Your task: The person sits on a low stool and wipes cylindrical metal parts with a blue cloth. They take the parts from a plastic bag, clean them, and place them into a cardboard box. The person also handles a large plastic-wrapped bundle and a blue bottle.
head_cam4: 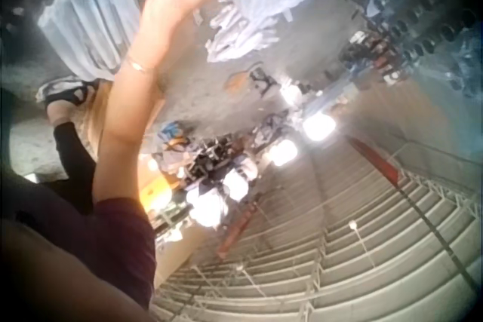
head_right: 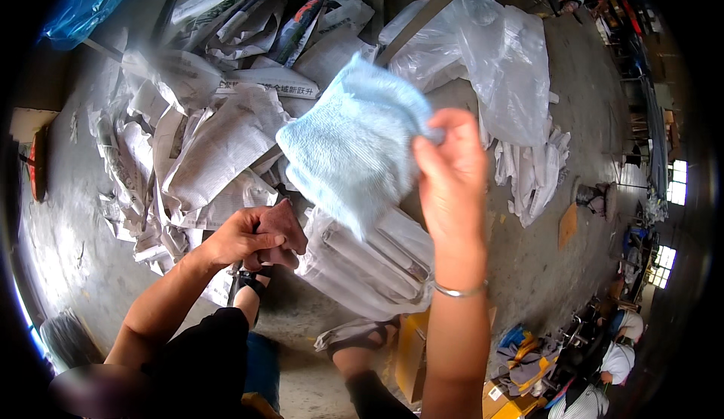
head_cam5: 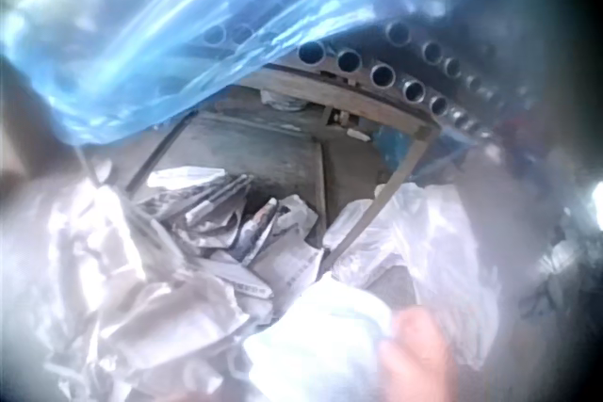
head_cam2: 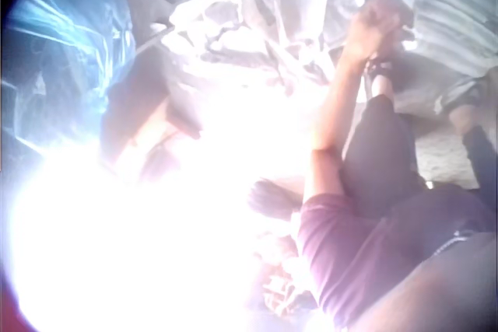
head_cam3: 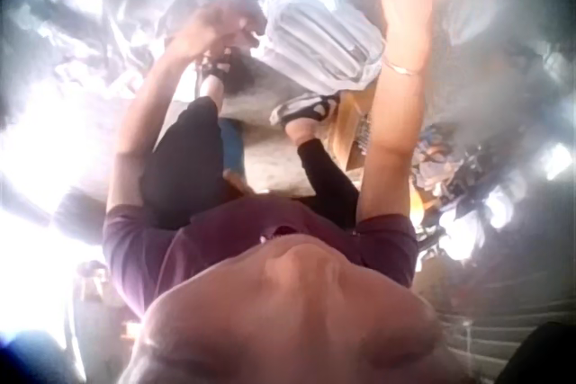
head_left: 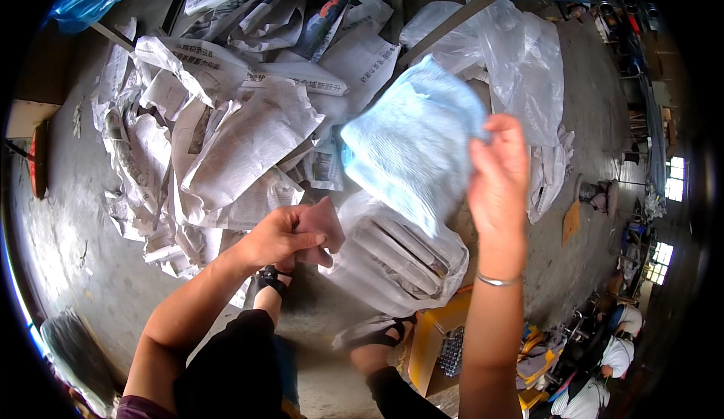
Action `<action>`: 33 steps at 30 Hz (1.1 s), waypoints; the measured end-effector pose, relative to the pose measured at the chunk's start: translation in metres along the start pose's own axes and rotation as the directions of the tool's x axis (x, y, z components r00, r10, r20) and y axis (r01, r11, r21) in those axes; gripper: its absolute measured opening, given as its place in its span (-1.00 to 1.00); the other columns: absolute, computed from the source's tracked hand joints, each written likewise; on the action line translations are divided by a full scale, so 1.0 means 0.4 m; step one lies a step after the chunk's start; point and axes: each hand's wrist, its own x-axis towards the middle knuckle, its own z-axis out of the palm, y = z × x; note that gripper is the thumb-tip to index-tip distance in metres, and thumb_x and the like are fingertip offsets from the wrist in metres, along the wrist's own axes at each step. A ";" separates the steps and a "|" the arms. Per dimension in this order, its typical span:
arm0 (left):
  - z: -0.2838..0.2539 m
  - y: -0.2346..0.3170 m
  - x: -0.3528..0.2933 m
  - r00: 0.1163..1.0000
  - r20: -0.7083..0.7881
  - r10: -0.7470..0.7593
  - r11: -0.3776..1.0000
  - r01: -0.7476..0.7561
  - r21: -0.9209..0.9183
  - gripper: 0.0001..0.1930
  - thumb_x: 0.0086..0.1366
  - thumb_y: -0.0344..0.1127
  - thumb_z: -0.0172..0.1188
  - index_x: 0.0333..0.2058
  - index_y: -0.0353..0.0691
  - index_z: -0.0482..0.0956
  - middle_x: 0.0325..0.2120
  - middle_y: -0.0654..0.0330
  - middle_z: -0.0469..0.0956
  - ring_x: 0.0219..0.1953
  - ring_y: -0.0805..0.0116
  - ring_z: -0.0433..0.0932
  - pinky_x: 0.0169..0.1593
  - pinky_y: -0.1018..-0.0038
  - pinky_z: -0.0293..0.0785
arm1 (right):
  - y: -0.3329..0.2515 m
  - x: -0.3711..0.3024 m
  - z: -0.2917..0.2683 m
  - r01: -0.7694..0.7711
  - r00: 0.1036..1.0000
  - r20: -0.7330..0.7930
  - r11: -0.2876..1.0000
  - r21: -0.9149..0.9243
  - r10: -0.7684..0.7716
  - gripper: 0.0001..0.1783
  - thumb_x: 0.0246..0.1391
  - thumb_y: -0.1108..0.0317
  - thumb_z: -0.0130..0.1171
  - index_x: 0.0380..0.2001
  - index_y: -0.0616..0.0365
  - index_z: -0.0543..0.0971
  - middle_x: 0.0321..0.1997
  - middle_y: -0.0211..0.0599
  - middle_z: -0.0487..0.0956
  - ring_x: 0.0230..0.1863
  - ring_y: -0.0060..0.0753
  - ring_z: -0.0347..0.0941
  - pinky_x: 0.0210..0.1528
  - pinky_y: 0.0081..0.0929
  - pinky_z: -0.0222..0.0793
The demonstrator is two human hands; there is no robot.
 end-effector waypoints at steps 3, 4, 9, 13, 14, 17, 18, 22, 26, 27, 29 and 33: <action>-0.001 -0.019 0.005 0.998 0.012 0.063 0.997 -0.062 -0.047 -0.80 0.20 -0.34 0.27 -0.24 -0.27 0.53 -0.41 0.29 0.57 -0.35 0.56 0.50 -0.25 0.62 0.44 | 0.138 -0.001 -0.055 -0.146 0.988 -0.104 0.882 -0.448 0.111 -0.79 0.01 0.67 0.05 -0.28 0.15 0.49 -0.20 -0.44 0.41 -0.38 -0.68 0.26 -0.36 -0.67 0.23; -0.004 -0.019 0.003 0.998 0.004 0.065 0.998 -0.064 -0.025 -0.81 0.20 -0.33 0.27 -0.25 -0.27 0.53 -0.41 0.29 0.57 -0.35 0.57 0.50 -0.24 0.61 0.44 | 0.157 -0.008 -0.056 -0.248 0.969 -0.149 0.803 -0.542 0.198 -0.80 0.01 0.65 0.07 -0.29 0.16 0.52 -0.23 -0.45 0.41 -0.40 -0.68 0.24 -0.40 -0.65 0.21; -0.011 -0.024 0.003 0.998 0.017 0.053 0.998 -0.053 -0.039 -0.81 0.20 -0.33 0.27 -0.26 -0.27 0.54 -0.38 0.29 0.58 -0.32 0.59 0.48 -0.21 0.60 0.42 | 0.190 -0.034 -0.073 -0.102 0.992 -0.115 0.862 -0.497 0.052 -0.70 0.03 0.56 0.13 -0.11 0.20 0.48 -0.14 -0.31 0.46 -0.25 -0.56 0.36 -0.24 -0.59 0.31; 0.008 0.006 -0.014 0.995 0.092 -0.026 0.997 0.019 0.079 -0.80 0.22 -0.32 0.25 -0.23 -0.28 0.54 -0.39 0.31 0.58 -0.38 0.62 0.49 -0.37 0.65 0.46 | 0.138 -0.100 -0.048 -0.007 0.981 -0.149 0.744 -0.668 -0.124 -0.48 -0.03 0.46 0.25 0.04 0.23 0.36 0.02 -0.20 0.44 -0.03 -0.39 0.38 -0.04 -0.41 0.33; 0.020 0.019 -0.020 0.990 0.127 -0.068 0.993 0.054 0.106 -0.80 0.22 -0.32 0.25 -0.22 -0.28 0.54 -0.40 0.32 0.58 -0.39 0.63 0.49 -0.42 0.67 0.46 | 0.114 -0.134 -0.036 0.033 0.976 -0.112 0.637 -0.770 -0.186 -0.40 -0.05 0.43 0.29 0.08 0.24 0.32 0.07 -0.17 0.43 0.02 -0.34 0.38 0.01 -0.36 0.32; 0.074 0.041 -0.047 0.982 0.188 -0.002 0.999 -0.005 0.040 -0.76 0.26 -0.29 0.21 -0.15 -0.28 0.53 -0.39 0.28 0.60 -0.48 0.62 0.51 -0.55 0.70 0.43 | 0.101 -0.278 0.041 -0.040 0.967 0.187 0.829 -0.558 0.173 0.01 -0.31 0.21 0.52 0.19 0.27 0.18 0.17 -0.06 0.34 0.19 -0.17 0.28 0.20 -0.22 0.19; 0.095 0.046 -0.057 0.980 0.201 0.015 0.999 -0.007 -0.042 -0.73 0.27 -0.27 0.20 -0.12 -0.28 0.52 -0.40 0.27 0.60 -0.54 0.63 0.49 -0.63 0.69 0.40 | 0.103 -0.329 0.070 -0.093 0.934 0.241 0.832 -0.546 0.263 0.10 -0.33 0.11 0.52 0.22 0.31 0.12 0.20 0.04 0.30 0.25 -0.08 0.22 0.24 -0.20 0.15; 0.105 -0.022 -0.027 0.953 0.242 0.182 0.982 -0.187 -0.003 -0.57 0.22 -0.34 0.25 0.05 -0.22 0.37 -0.27 0.24 0.52 -0.27 0.49 0.53 -0.23 0.55 0.51 | 0.150 -0.462 0.074 -0.285 0.914 0.159 0.869 -0.404 0.373 -0.23 0.06 0.26 0.24 0.21 0.38 0.13 0.15 0.03 0.35 0.21 -0.20 0.27 0.22 -0.33 0.15; 0.110 -0.059 -0.007 0.916 0.215 0.340 0.941 -0.333 -0.068 -0.37 0.20 -0.44 0.23 0.20 -0.15 0.14 0.00 0.17 0.36 0.04 0.37 0.35 0.07 0.41 0.36 | -0.094 -0.392 0.023 -0.228 0.911 -0.353 0.974 -0.002 0.213 -0.30 -0.11 0.66 0.03 0.20 0.26 0.22 0.21 -0.19 0.32 0.23 -0.23 0.27 0.28 -0.22 0.17; 0.103 -0.079 0.004 0.919 0.190 0.347 0.938 -0.346 -0.039 -0.38 0.20 -0.45 0.23 0.20 -0.15 0.15 -0.01 0.16 0.37 0.03 0.38 0.36 0.06 0.41 0.37 | -0.166 -0.354 0.013 -0.084 0.857 -0.511 0.996 -0.001 0.072 -0.31 -0.09 0.65 0.03 0.20 0.24 0.20 0.17 -0.21 0.35 0.20 -0.24 0.30 0.25 -0.22 0.22; 0.091 -0.106 0.016 0.928 0.133 0.349 0.936 -0.352 0.000 -0.39 0.19 -0.44 0.24 0.18 -0.17 0.16 -0.01 0.14 0.38 0.00 0.38 0.39 0.02 0.40 0.41 | -0.345 -0.268 0.006 0.384 0.755 -0.480 0.895 -0.228 -0.446 -0.27 -0.01 0.50 0.12 0.26 0.14 0.13 0.22 -0.15 0.29 0.24 -0.23 0.26 0.25 -0.23 0.23; 0.073 -0.141 0.009 0.943 0.128 0.308 0.934 -0.325 0.149 -0.47 0.20 -0.39 0.25 0.12 -0.21 0.26 -0.14 0.17 0.48 -0.11 0.39 0.46 -0.03 0.44 0.44 | -0.708 -0.089 0.003 0.711 0.443 -0.044 0.381 -0.590 -0.895 -0.43 0.14 0.42 0.04 0.20 0.27 0.18 0.12 -0.12 0.38 0.11 -0.26 0.36 0.16 -0.31 0.29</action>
